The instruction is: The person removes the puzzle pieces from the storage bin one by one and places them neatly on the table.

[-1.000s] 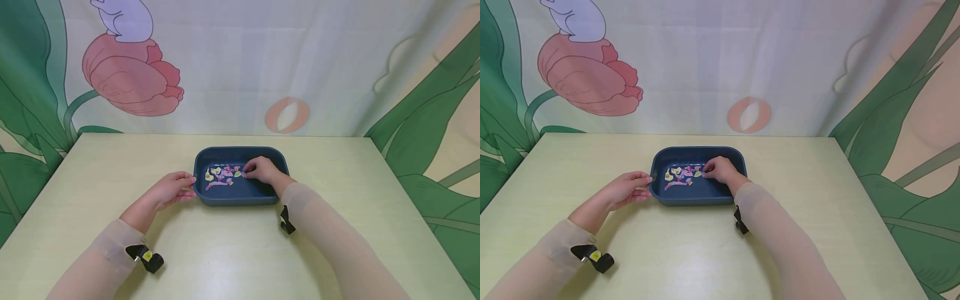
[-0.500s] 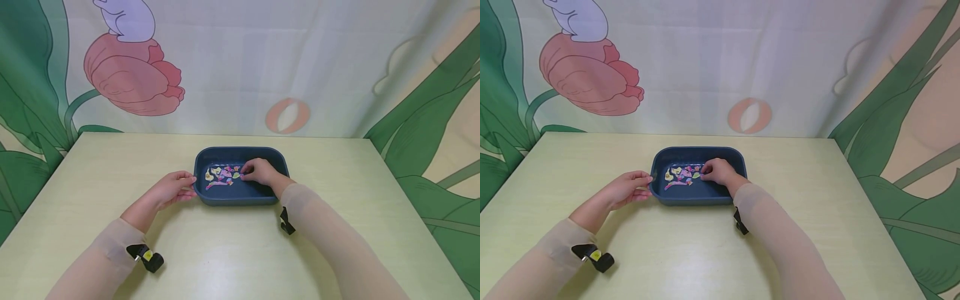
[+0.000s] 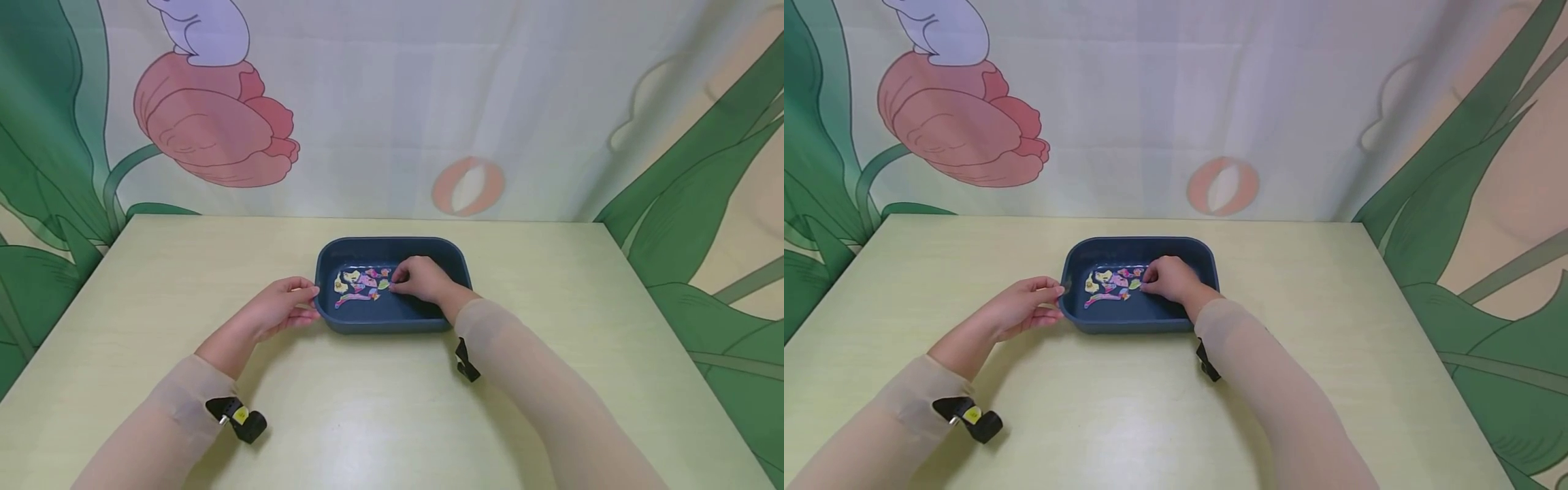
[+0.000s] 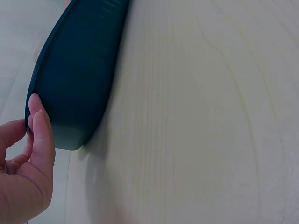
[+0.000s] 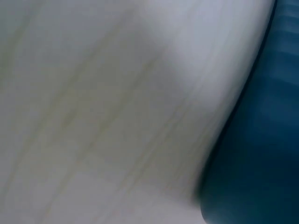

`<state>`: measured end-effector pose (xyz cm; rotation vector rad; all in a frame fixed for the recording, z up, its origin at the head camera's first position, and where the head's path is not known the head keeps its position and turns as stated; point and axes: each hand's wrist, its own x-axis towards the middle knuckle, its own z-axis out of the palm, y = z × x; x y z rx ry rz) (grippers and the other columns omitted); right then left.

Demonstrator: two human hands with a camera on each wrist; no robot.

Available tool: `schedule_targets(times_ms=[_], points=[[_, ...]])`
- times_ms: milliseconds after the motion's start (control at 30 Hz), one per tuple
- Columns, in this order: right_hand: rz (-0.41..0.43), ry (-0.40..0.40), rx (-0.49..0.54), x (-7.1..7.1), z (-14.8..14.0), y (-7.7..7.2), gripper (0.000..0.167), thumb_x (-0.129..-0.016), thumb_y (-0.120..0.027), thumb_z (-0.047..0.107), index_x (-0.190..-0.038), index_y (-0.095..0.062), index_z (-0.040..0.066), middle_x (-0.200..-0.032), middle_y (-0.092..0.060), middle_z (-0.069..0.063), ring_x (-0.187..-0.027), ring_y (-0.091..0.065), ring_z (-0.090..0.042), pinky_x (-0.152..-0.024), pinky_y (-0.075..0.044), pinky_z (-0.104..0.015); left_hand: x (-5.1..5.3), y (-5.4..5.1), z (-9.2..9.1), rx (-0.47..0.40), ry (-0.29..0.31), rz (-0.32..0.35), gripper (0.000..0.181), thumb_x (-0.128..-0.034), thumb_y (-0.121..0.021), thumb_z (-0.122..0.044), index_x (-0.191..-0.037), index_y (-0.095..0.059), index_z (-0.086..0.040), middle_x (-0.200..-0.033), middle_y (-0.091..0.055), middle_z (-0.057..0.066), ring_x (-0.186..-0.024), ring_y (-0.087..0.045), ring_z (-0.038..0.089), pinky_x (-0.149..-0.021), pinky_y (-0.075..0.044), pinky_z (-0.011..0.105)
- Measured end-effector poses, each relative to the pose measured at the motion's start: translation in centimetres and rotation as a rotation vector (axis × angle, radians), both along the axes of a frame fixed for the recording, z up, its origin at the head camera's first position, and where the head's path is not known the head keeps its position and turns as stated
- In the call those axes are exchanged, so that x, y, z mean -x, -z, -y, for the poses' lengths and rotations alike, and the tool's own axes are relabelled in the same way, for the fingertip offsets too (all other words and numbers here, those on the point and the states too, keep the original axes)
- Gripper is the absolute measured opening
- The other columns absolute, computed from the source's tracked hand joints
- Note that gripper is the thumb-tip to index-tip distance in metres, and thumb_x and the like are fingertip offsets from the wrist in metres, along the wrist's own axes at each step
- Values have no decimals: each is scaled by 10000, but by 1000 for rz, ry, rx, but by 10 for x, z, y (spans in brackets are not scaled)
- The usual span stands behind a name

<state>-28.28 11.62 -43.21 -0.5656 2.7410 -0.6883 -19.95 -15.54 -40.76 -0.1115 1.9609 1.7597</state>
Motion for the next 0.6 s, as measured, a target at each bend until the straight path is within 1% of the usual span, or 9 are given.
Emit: schedule_targets(times_ms=[100,200,367,500,600], points=[[-10,-1,5,0,0,-1,178,-825,-724,254,-898,-729,91,-849,-662,-13,-792,-562,-153,-778,-487,-294,0,-1,0,4,0,-1,329,-989,-470,-195,-1203,-420,51,-857,-575,72,-790,-662,203,-674,-546,240],[-14,11,55,0,0,-3,187,-829,-720,248,-916,-732,83,-874,-676,-21,-800,-570,-156,-775,-492,-290,0,-2,-1,8,-2,-1,337,-989,-472,-197,-1210,-420,52,-863,-575,74,-796,-662,207,-676,-545,239],[-70,24,140,-2,0,-9,203,-830,-719,243,-949,-731,80,-928,-677,-28,-820,-580,-158,-766,-501,-292,1,-2,0,5,0,-13,348,-985,-482,-199,-1210,-422,59,-871,-573,78,-800,-661,207,-687,-545,241],[-123,-8,183,-6,-2,-13,211,-834,-714,251,-965,-727,86,-931,-658,-22,-802,-559,-156,-724,-491,-280,1,-1,1,1,-8,-10,347,-983,-484,-186,-1205,-422,74,-856,-583,73,-781,-662,191,-682,-546,241],[-159,-51,209,-12,-6,-17,200,-836,-711,238,-964,-724,85,-916,-646,-16,-776,-549,-153,-691,-482,-277,0,0,0,-11,-9,-8,340,-981,-489,-180,-1196,-430,76,-858,-584,72,-789,-663,191,-682,-546,240]])
